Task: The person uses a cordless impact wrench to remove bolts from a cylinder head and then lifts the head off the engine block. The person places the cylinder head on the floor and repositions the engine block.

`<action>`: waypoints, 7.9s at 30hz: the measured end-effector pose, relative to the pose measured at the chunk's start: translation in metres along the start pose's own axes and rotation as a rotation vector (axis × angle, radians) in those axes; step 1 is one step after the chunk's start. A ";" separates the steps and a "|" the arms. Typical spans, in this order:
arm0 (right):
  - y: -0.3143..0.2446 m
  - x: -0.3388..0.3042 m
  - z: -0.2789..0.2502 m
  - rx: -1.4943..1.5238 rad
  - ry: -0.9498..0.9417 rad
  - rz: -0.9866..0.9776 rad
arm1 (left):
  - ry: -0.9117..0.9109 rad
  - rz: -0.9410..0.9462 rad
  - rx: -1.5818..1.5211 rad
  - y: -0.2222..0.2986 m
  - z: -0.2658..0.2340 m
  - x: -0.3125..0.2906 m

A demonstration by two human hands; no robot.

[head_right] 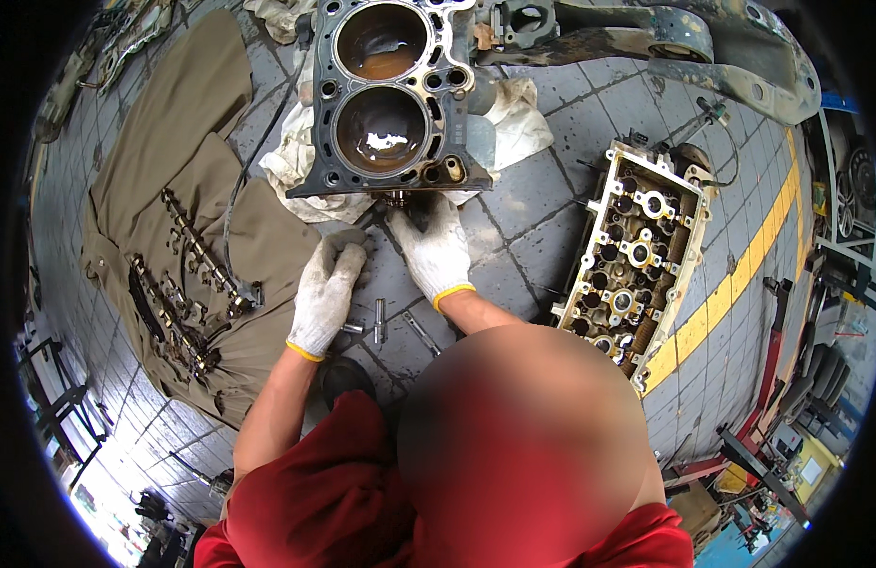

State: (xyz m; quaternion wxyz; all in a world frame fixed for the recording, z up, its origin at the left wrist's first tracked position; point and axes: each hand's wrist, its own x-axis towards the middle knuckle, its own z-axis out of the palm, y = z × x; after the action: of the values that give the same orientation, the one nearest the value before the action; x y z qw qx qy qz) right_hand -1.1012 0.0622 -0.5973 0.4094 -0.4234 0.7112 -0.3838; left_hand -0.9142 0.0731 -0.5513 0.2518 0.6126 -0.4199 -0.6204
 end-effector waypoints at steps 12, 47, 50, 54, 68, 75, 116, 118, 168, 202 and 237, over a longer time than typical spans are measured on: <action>0.006 0.006 0.004 0.144 -0.047 0.035 | -0.008 -0.017 -0.034 -0.006 0.000 -0.001; 0.010 0.008 0.002 0.328 -0.137 0.122 | -0.007 -0.005 0.049 -0.026 0.009 0.009; 0.011 0.009 0.001 0.388 -0.154 0.154 | -0.041 -0.044 0.042 -0.018 0.008 0.008; 0.017 0.011 0.002 0.376 -0.145 0.130 | -0.052 -0.036 0.020 -0.019 0.008 0.008; 0.018 0.011 0.006 0.382 -0.128 0.118 | -0.054 -0.047 -0.010 -0.028 0.008 0.011; 0.009 0.014 0.001 0.254 -0.141 0.109 | -0.050 -0.063 0.020 -0.023 0.011 0.009; 0.007 0.005 0.004 0.342 -0.170 0.126 | -0.062 -0.055 -0.001 -0.026 0.014 0.006; 0.009 0.006 0.004 0.319 -0.165 0.117 | -0.066 -0.056 0.008 -0.026 0.015 0.006; 0.013 0.021 0.005 0.349 -0.145 0.141 | -0.047 -0.090 -0.015 -0.029 0.016 0.009; 0.028 0.070 0.045 -0.920 -0.340 -0.240 | -0.056 -0.019 -0.044 -0.023 0.019 0.001; -0.036 0.047 -0.021 0.259 -0.416 0.366 | -0.034 0.279 0.604 0.108 -0.068 0.028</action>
State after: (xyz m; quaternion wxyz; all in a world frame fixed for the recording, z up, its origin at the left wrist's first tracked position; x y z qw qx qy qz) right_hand -1.1243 0.0109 -0.5692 0.6594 -0.3021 0.6215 -0.2962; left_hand -0.8733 -0.0209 -0.4705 0.1346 0.5856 -0.6689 -0.4376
